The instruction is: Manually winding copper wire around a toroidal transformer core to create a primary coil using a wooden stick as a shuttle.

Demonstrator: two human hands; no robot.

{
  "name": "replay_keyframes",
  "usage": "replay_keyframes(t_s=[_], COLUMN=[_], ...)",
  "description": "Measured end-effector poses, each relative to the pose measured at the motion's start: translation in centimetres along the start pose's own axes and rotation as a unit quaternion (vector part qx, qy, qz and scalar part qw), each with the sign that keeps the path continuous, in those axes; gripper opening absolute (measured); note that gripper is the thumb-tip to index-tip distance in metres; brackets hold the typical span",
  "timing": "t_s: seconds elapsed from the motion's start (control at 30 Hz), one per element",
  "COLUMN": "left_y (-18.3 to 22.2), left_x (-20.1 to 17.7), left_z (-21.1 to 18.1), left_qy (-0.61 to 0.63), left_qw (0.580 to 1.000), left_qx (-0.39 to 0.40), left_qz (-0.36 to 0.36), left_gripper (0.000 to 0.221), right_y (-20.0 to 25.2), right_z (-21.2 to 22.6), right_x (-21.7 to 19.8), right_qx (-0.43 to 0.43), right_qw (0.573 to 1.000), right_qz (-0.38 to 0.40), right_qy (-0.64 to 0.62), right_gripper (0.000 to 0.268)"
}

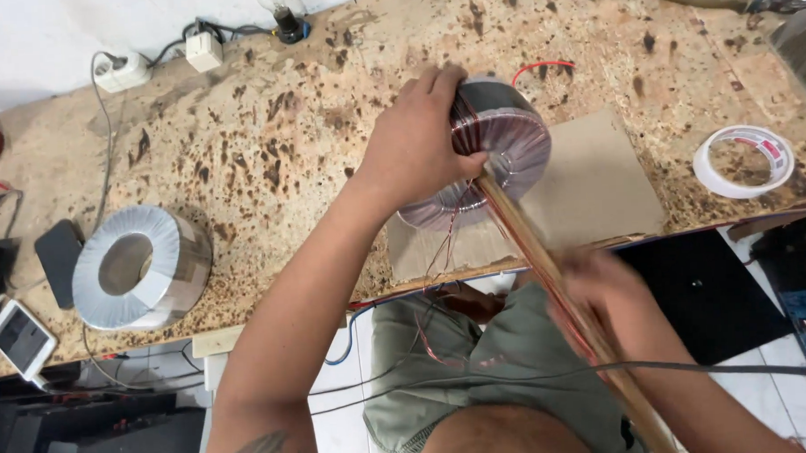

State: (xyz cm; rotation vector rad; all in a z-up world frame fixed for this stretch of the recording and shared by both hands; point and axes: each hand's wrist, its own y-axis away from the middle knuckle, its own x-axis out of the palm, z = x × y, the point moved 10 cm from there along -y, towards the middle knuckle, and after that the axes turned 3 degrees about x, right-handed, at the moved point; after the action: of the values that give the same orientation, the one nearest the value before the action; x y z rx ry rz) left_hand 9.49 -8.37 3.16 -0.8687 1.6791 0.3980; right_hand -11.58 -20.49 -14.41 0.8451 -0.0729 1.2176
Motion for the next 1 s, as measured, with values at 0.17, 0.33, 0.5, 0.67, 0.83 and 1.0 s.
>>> replay_keyframes(t_s=[0.17,0.33,0.5,0.67,0.83,1.0], left_y=[-0.1,-0.1,0.4,1.9,3.3,2.7], left_x=[-0.3,1.7,1.7,1.3,-0.2,0.1], left_z=[0.4,1.3,0.7,0.7,1.1,0.6], left_qy=[0.015,-0.035,-0.045,-0.047,0.031,0.014], left_qw=[0.999,0.999,0.999,0.998,0.998,0.999], left_qx=[-0.018,-0.012,0.003,0.019,0.03,0.022], left_qz=[0.024,0.023,0.031,0.028,-0.037,-0.023], left_gripper=[0.095,0.102,0.099,0.102,0.098,0.098], right_y=[-6.3,-19.5,-26.9,-36.5,-28.3,-39.7], right_z=[11.2,17.8,14.8,9.5,23.7,27.6], right_x=[1.3,7.2,13.6,12.4,10.9,-0.8], right_qx=[-0.326,-0.278,-0.111,-0.057,-0.095,-0.242], right_qw=[0.907,0.911,0.785,0.742,0.809,0.898], right_qz=[-0.265,-0.021,0.152,0.216,-0.12,-0.229], right_qy=[0.023,0.305,0.59,0.632,0.567,0.287], right_gripper=[0.012,0.019,0.032,0.052,0.028,0.031])
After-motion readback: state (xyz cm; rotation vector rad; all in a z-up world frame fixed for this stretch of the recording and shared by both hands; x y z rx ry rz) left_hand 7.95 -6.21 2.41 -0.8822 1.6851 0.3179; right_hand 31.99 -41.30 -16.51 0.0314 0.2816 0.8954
